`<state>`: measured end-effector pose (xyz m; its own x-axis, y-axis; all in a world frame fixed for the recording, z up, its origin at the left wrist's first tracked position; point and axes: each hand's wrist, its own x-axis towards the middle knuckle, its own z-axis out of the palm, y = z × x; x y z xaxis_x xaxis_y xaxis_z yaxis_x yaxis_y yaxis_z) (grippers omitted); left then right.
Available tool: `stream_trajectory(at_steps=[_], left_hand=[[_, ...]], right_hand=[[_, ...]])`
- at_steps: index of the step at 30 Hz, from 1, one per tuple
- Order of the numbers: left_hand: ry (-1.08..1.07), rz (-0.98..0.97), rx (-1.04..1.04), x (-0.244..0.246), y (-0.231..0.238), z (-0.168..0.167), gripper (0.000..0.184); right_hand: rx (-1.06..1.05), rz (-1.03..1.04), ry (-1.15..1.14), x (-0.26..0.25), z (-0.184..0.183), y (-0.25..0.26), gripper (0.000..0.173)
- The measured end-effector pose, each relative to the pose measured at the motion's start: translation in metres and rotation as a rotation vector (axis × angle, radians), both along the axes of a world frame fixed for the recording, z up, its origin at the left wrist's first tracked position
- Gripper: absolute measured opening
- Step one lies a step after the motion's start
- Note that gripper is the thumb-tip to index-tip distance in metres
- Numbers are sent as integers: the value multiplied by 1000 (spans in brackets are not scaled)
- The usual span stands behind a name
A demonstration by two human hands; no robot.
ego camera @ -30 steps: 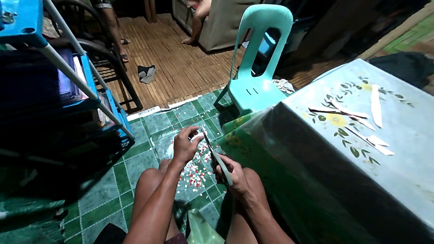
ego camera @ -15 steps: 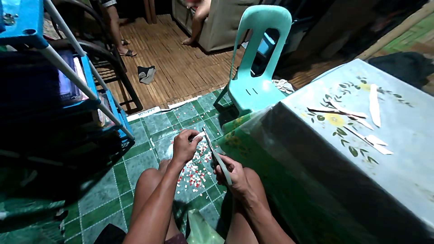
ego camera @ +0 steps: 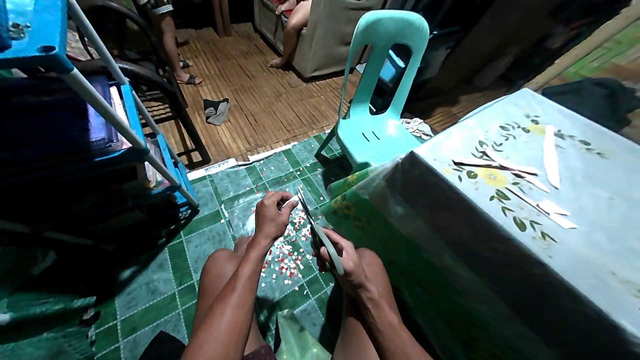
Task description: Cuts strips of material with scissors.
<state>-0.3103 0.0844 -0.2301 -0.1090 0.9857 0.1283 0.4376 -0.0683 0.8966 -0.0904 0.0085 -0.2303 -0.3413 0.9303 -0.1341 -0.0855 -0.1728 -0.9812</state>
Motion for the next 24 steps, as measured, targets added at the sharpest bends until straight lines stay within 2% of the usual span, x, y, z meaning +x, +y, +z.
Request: stream_trajectory(at_steps=[6,12,24], left_hand=[[19,-45,-7,4,0,0,19],[43,-50,17,5,0,2,20],[86,-15,-34,3,3,0,21]], right_hand=[[8,4,0,0,-1,1,69],[-15,-56,-63,-2,6,1,58],[-82,-97,-28,0,5,2,64]])
